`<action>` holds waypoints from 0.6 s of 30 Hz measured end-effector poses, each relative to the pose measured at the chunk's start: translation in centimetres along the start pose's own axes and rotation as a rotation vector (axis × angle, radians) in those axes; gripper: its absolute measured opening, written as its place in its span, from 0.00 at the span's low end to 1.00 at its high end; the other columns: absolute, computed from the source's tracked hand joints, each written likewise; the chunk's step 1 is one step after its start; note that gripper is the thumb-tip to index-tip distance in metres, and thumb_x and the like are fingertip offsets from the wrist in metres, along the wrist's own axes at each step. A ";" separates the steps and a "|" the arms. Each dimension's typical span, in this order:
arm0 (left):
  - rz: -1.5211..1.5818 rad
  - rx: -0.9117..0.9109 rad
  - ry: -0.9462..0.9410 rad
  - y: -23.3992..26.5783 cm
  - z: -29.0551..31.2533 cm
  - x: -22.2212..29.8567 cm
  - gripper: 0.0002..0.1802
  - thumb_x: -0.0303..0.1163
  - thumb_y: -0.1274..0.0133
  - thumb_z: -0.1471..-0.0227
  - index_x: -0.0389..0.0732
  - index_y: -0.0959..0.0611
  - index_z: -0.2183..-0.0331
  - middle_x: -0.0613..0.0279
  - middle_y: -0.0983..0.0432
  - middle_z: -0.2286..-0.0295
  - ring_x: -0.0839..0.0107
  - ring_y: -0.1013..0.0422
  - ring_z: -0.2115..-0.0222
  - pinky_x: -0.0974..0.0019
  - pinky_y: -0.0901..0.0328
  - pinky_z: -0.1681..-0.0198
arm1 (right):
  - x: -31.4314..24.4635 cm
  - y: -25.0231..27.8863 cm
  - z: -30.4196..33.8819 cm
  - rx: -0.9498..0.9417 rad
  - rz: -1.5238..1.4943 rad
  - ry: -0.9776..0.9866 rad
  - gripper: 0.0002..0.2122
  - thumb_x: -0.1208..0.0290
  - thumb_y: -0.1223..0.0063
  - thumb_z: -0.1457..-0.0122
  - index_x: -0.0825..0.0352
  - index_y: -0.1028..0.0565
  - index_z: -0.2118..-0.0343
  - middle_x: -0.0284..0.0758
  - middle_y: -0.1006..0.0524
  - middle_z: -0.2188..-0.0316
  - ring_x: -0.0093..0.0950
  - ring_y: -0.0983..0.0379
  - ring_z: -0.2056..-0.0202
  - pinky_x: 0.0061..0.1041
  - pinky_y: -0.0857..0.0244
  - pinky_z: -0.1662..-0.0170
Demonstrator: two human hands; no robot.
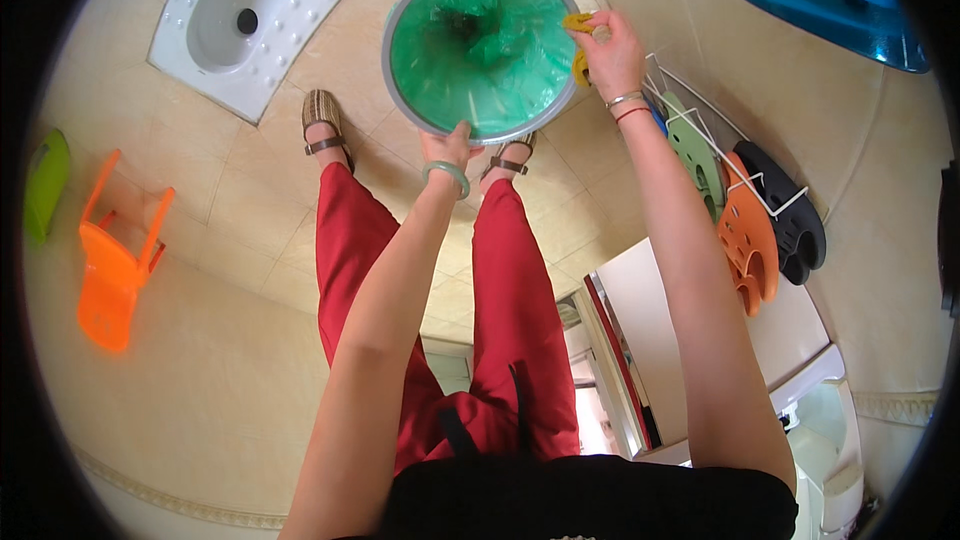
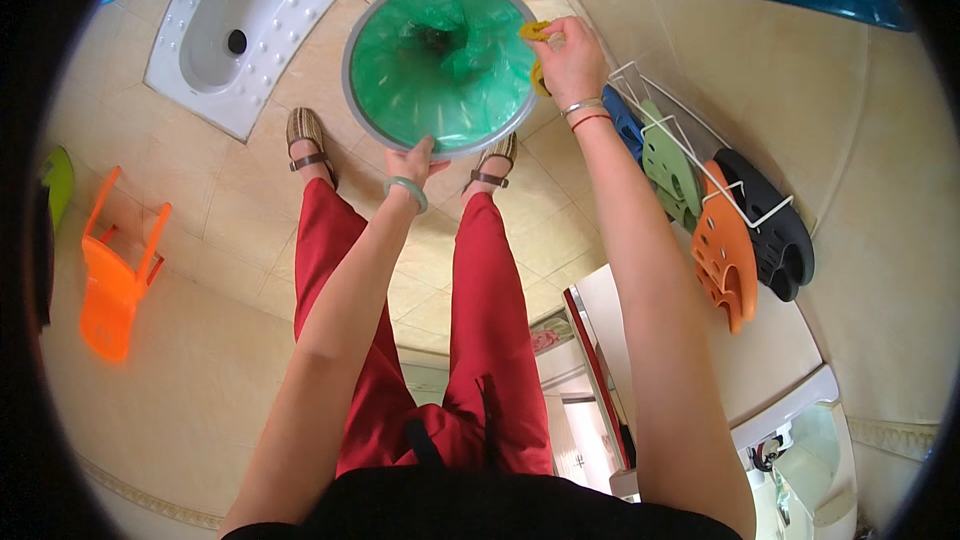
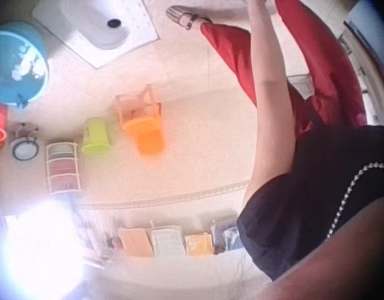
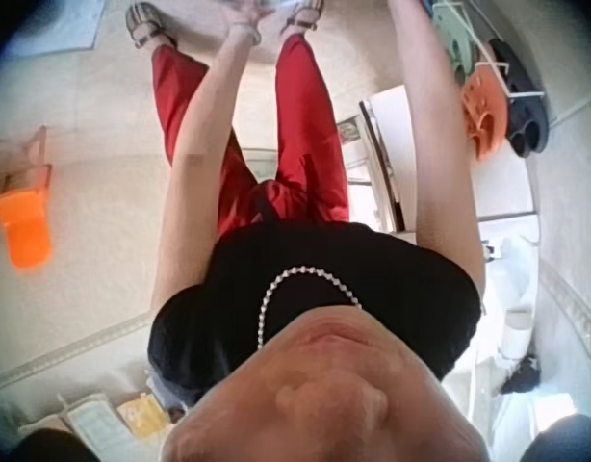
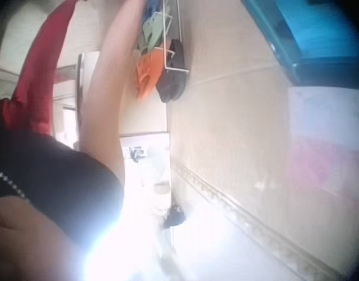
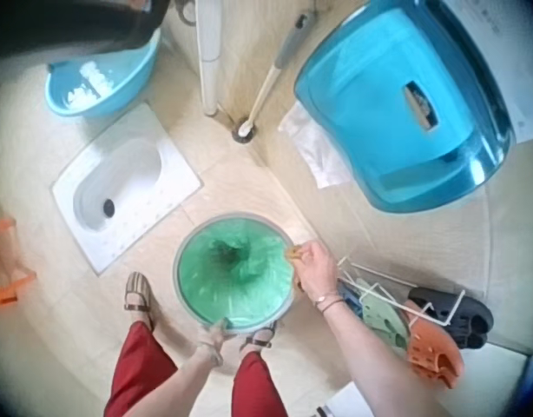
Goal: The person washes a yellow cloth in a green bucket, then scrubs a white appliance with it. They rinse the cloth in a blue basin and wring it out. Finally, they pick up a blue cloth from a red bucket.
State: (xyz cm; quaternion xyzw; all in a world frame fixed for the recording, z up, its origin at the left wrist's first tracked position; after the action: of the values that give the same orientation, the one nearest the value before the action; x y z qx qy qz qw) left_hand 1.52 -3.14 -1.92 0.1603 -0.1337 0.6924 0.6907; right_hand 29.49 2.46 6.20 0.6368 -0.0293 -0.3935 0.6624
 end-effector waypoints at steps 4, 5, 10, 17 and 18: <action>-0.138 -0.079 0.029 2.8 -2.0 -0.1 0.23 0.18 0.49 0.54 0.37 0.36 0.55 0.53 0.26 0.68 0.63 0.26 0.80 0.67 0.28 0.84 | -2.3 -0.4 -1.6 -0.033 0.017 0.144 0.11 0.66 0.36 0.57 0.61 0.28 0.74 0.31 0.25 0.70 0.35 0.29 0.64 0.32 0.34 0.62; -0.152 -0.072 0.016 2.9 -1.7 0.4 0.23 0.18 0.49 0.53 0.38 0.36 0.55 0.52 0.26 0.68 0.63 0.26 0.80 0.67 0.29 0.85 | -2.7 -0.4 -2.2 -0.034 0.018 0.188 0.11 0.66 0.37 0.57 0.61 0.28 0.74 0.30 0.25 0.70 0.34 0.29 0.64 0.31 0.34 0.63; -0.271 -0.069 0.031 4.1 -1.6 2.5 0.23 0.18 0.50 0.52 0.40 0.36 0.54 0.52 0.26 0.69 0.65 0.26 0.81 0.68 0.31 0.87 | -5.9 -1.8 -5.4 -0.139 0.038 0.371 0.09 0.69 0.38 0.57 0.59 0.29 0.74 0.26 0.26 0.71 0.32 0.31 0.64 0.29 0.34 0.64; -0.318 -0.115 0.005 4.2 -1.5 4.1 0.24 0.17 0.52 0.52 0.42 0.36 0.53 0.54 0.25 0.72 0.67 0.28 0.85 0.69 0.36 0.89 | -10.4 -3.1 -7.8 -0.235 0.116 0.546 0.08 0.70 0.40 0.57 0.56 0.29 0.75 0.22 0.27 0.73 0.27 0.30 0.66 0.29 0.34 0.67; -0.332 -0.110 -0.009 4.3 -1.5 4.2 0.24 0.17 0.52 0.52 0.42 0.36 0.53 0.54 0.25 0.72 0.68 0.29 0.86 0.70 0.36 0.90 | -11.2 -3.5 -7.9 -0.236 0.125 0.581 0.08 0.70 0.41 0.57 0.56 0.29 0.75 0.22 0.27 0.74 0.27 0.30 0.66 0.29 0.33 0.68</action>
State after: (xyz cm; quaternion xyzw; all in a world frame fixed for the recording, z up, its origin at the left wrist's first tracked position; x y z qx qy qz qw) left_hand -2.82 1.24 -1.44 0.1451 -0.1464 0.5597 0.8026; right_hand 24.33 15.62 6.87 0.6381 0.1678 -0.1544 0.7354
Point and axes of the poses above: each hand's wrist, its own z-axis away from the middle knuckle, its own y-axis out of the back of the hand, x = y × z, the point moved 5 cm from there along -z, towards the middle knuckle
